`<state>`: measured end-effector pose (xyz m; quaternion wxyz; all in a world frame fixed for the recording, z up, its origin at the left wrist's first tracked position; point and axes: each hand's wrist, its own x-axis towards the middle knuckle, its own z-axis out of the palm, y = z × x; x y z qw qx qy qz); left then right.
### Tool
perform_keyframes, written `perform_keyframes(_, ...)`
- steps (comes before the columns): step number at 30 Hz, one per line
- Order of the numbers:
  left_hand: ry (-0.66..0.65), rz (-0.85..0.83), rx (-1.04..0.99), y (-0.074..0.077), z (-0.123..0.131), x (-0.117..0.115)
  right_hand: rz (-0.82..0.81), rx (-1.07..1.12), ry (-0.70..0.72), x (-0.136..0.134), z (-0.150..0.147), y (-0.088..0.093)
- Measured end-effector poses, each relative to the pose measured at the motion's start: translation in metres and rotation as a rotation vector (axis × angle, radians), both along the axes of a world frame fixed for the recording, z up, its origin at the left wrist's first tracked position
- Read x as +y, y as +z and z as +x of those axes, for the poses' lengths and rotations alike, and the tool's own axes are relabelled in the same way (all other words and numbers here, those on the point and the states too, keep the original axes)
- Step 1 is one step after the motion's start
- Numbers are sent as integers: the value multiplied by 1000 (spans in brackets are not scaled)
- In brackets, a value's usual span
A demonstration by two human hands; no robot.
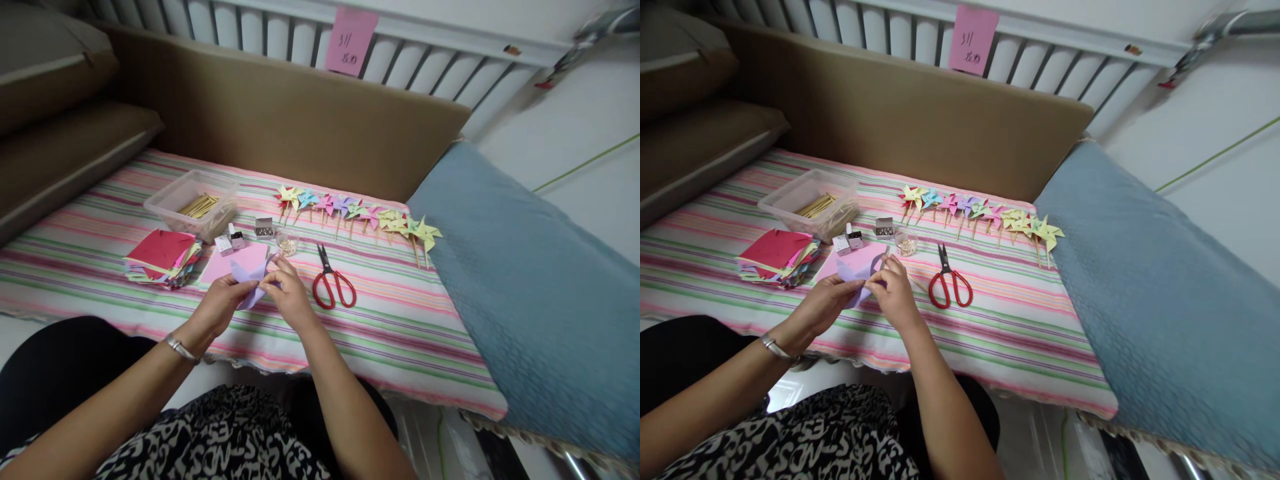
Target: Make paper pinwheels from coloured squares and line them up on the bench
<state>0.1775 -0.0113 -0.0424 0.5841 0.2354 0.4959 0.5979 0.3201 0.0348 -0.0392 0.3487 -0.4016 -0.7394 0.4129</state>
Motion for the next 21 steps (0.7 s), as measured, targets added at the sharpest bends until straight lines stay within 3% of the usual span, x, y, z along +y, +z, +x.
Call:
perform_keyframes(16, -15, 32, 113, -7, -2, 0, -93, 90, -31, 0, -2, 4)
perform_keyframes(21, -35, 40, 136, -5, -2, -1, -197, 148, -39, 1, -2, 4)
